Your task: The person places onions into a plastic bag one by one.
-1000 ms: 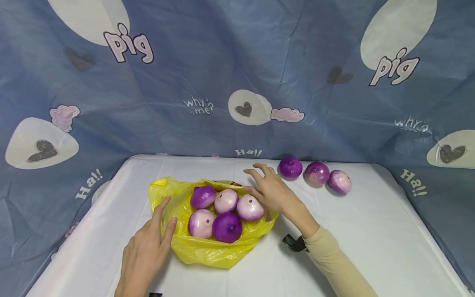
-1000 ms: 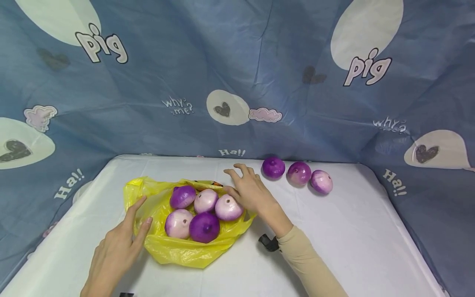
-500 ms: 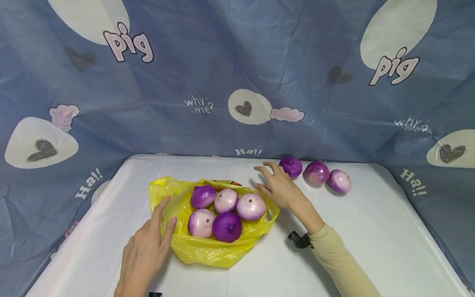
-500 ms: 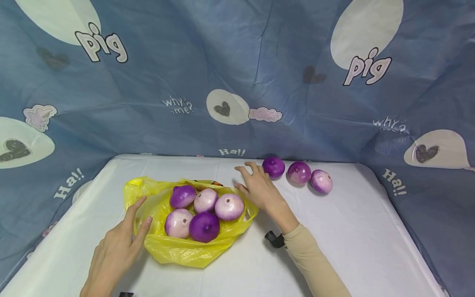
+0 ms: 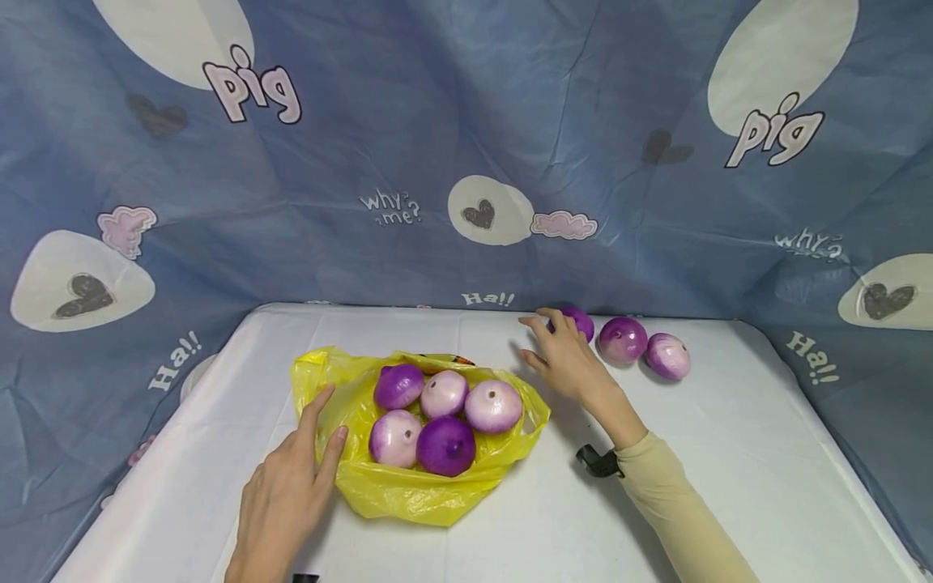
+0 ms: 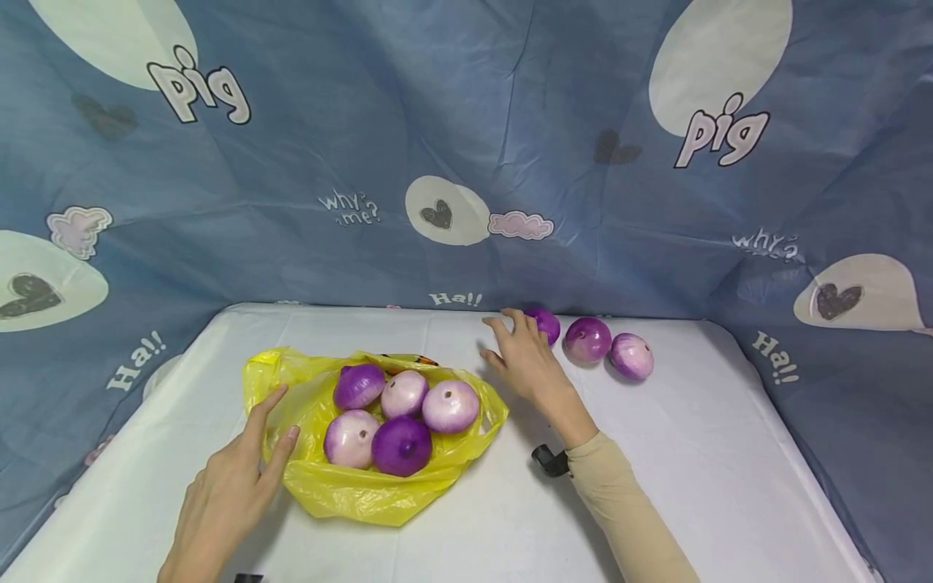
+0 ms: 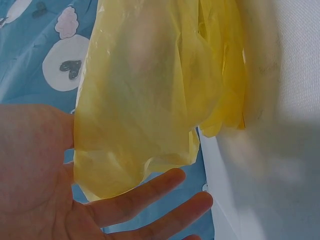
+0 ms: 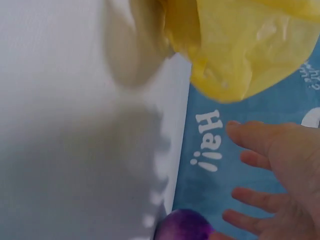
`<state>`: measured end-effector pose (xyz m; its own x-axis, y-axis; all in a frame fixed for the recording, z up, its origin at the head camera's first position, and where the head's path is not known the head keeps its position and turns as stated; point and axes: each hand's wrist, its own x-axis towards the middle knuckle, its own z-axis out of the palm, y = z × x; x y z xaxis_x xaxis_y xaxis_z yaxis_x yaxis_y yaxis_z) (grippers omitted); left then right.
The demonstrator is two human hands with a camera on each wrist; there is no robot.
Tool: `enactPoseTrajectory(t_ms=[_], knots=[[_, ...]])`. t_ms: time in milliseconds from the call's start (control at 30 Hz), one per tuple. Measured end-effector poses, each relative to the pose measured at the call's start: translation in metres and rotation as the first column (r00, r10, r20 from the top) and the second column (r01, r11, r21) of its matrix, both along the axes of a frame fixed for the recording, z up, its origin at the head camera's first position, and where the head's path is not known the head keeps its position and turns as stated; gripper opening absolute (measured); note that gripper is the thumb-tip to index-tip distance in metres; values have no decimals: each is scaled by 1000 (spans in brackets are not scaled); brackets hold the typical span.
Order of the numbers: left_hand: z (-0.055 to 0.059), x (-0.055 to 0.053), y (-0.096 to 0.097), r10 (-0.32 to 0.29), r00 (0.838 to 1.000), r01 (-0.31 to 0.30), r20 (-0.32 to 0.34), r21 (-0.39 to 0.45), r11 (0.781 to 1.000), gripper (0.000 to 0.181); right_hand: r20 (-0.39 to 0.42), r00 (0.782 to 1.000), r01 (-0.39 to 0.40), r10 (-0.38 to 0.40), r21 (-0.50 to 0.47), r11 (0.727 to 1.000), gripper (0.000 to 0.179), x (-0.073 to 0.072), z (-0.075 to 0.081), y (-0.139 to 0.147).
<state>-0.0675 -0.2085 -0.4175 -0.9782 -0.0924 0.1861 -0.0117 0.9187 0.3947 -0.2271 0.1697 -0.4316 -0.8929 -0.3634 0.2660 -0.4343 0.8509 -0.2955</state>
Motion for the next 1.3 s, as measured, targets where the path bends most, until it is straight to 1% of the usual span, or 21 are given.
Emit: enactPoseTrajectory(t_ms=[233, 333, 467, 667, 767, 933, 1100, 1300], knots=[[-1, 0, -1, 7, 1000, -7, 20, 0, 1000, 59, 2, 998, 61, -61, 17, 998, 53, -6, -3, 6], [-1, 0, -1, 10, 1000, -10, 26, 0, 1000, 60, 1, 997, 72, -72, 24, 997, 52, -8, -3, 9], [-1, 1, -1, 11, 1000, -11, 27, 3, 1000, 60, 21, 996, 87, -87, 25, 996, 51, -12, -3, 13], [-1, 1, -1, 9, 1000, -9, 12, 6, 1000, 59, 43, 993, 107, -107, 10, 994, 52, -17, -4, 19], [-1, 1, 0, 4, 1000, -4, 4, 6, 1000, 59, 50, 992, 116, -116, 12, 993, 52, -21, -7, 21], [-1, 0, 0, -1, 1000, 0, 16, 4, 1000, 59, 58, 989, 135, -136, 10, 991, 51, -25, -14, 26], [-1, 0, 0, 1, 1000, -1, 18, 0, 1000, 60, 53, 988, 146, -147, 13, 989, 52, -28, -14, 27], [-1, -1, 0, -1, 1000, 1, -10, -3, 1000, 59, 67, 986, 155, -156, 22, 988, 54, -32, -15, 29]])
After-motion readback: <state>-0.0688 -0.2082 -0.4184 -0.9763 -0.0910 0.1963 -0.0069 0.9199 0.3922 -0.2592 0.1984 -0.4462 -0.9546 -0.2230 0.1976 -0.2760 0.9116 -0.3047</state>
